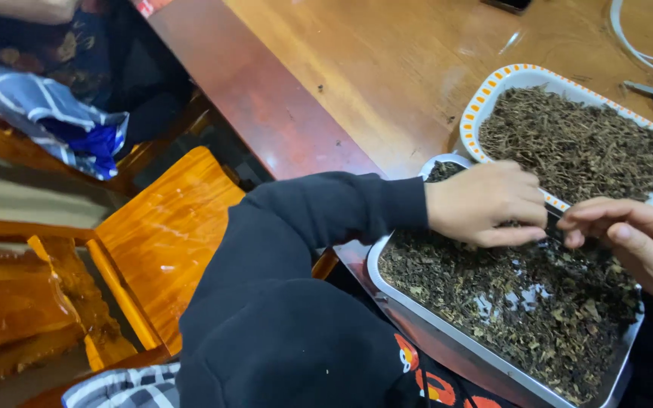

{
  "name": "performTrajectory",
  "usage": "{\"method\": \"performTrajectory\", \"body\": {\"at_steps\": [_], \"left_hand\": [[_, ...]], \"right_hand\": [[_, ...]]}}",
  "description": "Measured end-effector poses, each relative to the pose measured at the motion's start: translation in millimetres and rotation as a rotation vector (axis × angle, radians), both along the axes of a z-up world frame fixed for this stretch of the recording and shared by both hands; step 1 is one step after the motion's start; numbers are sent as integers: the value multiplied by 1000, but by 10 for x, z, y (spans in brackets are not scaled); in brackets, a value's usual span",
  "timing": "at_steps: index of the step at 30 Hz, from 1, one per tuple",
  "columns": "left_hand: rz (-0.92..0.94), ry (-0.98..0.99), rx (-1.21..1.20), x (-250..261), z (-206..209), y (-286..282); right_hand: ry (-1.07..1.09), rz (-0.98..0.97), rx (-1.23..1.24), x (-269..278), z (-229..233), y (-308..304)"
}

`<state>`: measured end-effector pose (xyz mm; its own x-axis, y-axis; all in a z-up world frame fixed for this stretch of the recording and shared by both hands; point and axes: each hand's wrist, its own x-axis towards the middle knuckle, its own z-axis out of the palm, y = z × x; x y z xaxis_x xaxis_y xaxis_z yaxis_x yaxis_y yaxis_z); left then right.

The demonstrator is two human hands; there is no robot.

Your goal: Sorting dried tea leaves by hand to remove stems and debris

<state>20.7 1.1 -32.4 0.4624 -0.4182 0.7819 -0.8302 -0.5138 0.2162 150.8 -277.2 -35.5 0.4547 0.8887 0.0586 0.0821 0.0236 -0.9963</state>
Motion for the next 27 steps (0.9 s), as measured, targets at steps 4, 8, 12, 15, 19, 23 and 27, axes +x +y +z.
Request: {"method": "performTrajectory", "body": {"at_steps": [4, 8, 12, 15, 19, 23, 27], "left_hand": [[-138, 11, 8, 118, -106, -114], [-98, -100, 145, 339, -209, -246], [-217, -71, 230, 442, -215, -436], [-153, -84, 460, 394, -475, -567], [-226, -31, 587, 300, -570, -629], [-236, -72, 536, 335, -714, -723], [-316, -8, 389, 386, -709, -687]], "right_hand": [[-50, -36, -68, 39, -36, -55], [-129, 4, -58, 292, -303, -241], [-247, -30, -141, 540, -576, -447], [-264, 14, -157, 357, -367, -317], [-154, 91, -121, 341, -357, -278], [-261, 106, -176, 242, -213, -195], [-279, 131, -230, 218, -146, -178]]}}
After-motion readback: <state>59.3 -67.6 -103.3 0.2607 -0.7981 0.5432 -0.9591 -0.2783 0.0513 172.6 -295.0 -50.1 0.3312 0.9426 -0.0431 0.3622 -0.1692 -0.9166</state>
